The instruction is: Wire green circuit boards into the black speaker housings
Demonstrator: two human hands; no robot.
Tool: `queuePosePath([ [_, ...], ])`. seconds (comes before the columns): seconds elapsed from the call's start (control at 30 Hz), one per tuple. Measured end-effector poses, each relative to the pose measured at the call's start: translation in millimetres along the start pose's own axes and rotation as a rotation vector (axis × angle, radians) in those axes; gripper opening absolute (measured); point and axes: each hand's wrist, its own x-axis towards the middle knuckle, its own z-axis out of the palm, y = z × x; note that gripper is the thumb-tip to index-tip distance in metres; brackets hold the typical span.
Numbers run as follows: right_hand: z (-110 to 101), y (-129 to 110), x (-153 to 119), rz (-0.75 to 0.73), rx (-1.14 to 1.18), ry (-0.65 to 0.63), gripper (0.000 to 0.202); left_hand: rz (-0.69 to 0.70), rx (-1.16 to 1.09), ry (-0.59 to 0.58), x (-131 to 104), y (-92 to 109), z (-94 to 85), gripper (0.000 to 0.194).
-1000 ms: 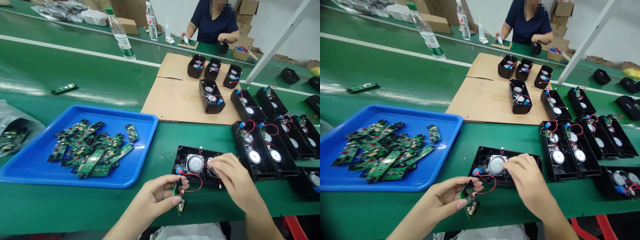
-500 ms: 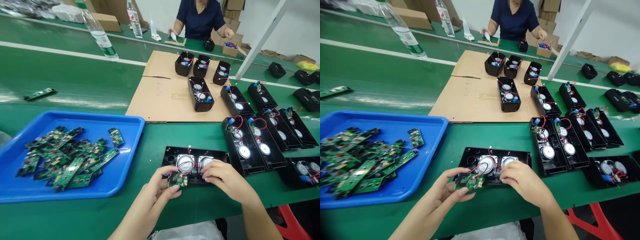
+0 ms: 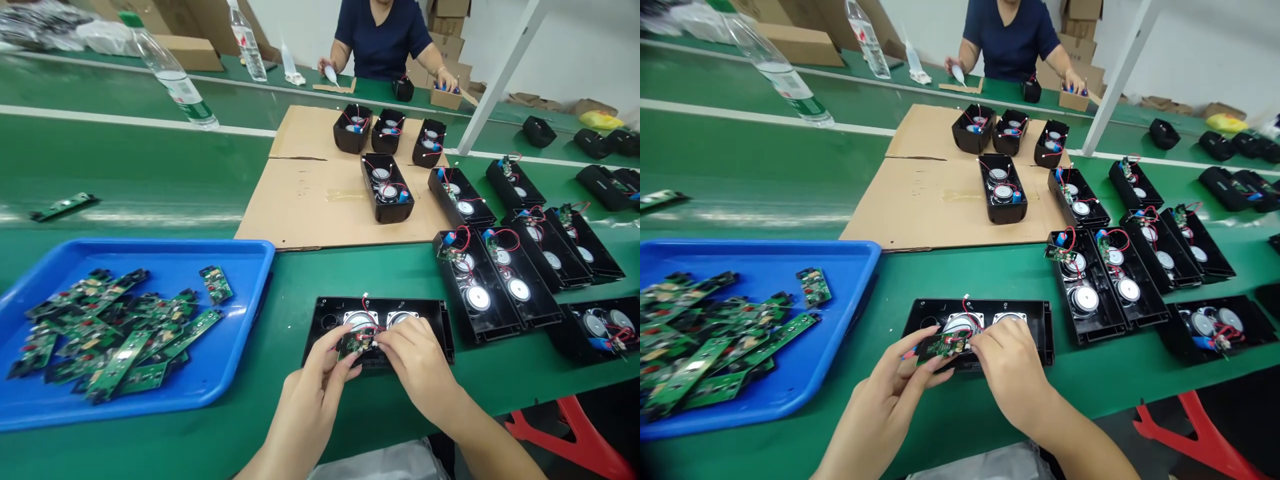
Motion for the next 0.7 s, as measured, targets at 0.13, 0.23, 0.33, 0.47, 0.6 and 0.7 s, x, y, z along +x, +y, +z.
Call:
queuePosePath([
  [0.13,2.3,-1.9,1.2,-0.011,-0.050,-0.029,0.025,0.053,0.028,-0.048,0.6,-10.1,-3.1,0.031],
  [0.23,2.3,-2.6,2.0,-0.013,-0.079,-0.037,0.029,0.129,0.115,-0.108,1.5,-15.0,-6.4,0.029],
  [0.33,2.1,-2.9,2.8,-0.032,-0.111,-0.048,0.033,0.200,0.224,-0.140,3.1,-14.6,-9.1,0.028],
  [0.47,-0.2,-1.7,3.2,-0.054,-0.071,-0.040,0.034,0.289,0.265,-0.190,8.6,-10.4,-15.1,0.029],
  [0.6,-6.3,0.4,4.7,0.055,0.078,-0.094,0.022,0.363,0.226,-0.266,13.1,-6.4,-22.6,0.032],
  [0.7,-8.8,1.4,6.8,0.071,0.138,-0.161,0.020,0.348,0.205,-0.301,13.6,-6.6,-24.0,0.034],
])
